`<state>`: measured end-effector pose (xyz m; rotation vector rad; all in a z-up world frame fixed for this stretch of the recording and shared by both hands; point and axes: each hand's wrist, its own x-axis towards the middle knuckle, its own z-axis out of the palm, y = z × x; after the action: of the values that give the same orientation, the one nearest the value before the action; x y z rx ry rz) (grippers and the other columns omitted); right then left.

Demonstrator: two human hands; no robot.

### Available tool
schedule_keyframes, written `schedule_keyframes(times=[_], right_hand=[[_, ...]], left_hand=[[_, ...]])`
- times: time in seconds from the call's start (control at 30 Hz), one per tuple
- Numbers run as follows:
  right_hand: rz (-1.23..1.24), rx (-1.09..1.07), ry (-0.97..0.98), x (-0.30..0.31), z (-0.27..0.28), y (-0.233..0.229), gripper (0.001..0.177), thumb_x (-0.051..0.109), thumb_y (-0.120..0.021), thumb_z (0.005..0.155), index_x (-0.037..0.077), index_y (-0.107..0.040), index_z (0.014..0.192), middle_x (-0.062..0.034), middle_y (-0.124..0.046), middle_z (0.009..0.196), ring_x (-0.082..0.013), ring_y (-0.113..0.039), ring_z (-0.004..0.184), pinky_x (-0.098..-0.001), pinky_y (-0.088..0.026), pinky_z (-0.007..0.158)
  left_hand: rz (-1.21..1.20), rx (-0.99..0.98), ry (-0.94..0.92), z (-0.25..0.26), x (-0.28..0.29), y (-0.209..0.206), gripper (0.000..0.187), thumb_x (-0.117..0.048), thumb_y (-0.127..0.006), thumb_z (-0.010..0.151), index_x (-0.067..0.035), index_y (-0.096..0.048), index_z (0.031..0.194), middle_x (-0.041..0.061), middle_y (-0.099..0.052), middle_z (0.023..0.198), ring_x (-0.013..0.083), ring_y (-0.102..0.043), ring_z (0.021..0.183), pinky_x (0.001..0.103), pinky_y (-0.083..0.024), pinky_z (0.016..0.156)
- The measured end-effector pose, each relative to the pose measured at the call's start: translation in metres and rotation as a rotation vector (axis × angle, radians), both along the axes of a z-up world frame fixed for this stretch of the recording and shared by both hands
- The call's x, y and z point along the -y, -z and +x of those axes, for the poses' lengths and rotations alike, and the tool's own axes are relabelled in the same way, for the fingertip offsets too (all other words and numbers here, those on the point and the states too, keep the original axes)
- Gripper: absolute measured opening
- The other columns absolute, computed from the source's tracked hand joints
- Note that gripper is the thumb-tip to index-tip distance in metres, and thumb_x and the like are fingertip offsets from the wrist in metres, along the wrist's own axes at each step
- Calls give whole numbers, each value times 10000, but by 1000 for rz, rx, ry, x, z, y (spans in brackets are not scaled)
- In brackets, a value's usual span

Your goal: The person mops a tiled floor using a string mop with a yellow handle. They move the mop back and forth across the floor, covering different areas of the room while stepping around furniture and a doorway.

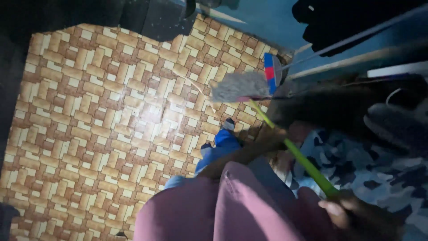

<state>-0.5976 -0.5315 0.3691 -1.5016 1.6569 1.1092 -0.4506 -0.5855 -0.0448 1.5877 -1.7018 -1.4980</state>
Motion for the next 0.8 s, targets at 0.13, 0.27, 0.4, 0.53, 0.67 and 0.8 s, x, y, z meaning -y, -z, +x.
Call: schedule_keyframes(times=[0.13,0.27,0.4,0.53,0.67,0.8], right_hand=[[-421,392,40,-66,30,-10,282,475,-593,841,350,-825,943,157,-800,1022,-32,-729,954,-203,-484,854],[-853,1177,-116,-94,29,0,248,222,-603,896,139,-754,716,52,-764,759,-38,-699,673,-167,-525,691],[-562,1434,-159,-110,61,22,197,226,-652,913,87,-791,912,4,-788,941,-75,-757,776,-207,-607,849],[-663,1386,162,-148,53,52,184,171,-654,927,48,-734,816,-26,-725,740,-107,-651,634,-216,-535,647],[-802,900,40,-157,8,4,224,196,-614,935,101,-810,886,7,-795,856,-98,-725,798,-231,-529,731],[-785,1256,-355,-138,32,-4,139,183,-645,862,161,-710,740,58,-724,718,-44,-639,558,-188,-470,575]], left_hand=[[-101,-124,159,-20,-40,48,205,-296,-583,937,-196,-761,955,30,-751,966,209,-721,913,373,-546,806],[-272,120,71,58,-113,-9,126,-46,-771,836,-105,-697,752,44,-692,666,160,-711,631,261,-619,631],[-473,174,-29,150,-161,-28,113,-142,-847,741,-150,-761,814,53,-718,772,256,-688,877,390,-611,790],[-416,286,-102,158,-173,-38,39,-170,-697,865,-148,-692,897,15,-713,742,212,-688,679,385,-509,739],[-592,198,-158,77,-174,13,111,-122,-792,709,-169,-692,712,24,-658,640,263,-693,674,440,-606,646],[-539,49,-62,24,-143,11,302,-336,-768,759,-118,-779,968,91,-744,803,259,-733,764,426,-596,740]])
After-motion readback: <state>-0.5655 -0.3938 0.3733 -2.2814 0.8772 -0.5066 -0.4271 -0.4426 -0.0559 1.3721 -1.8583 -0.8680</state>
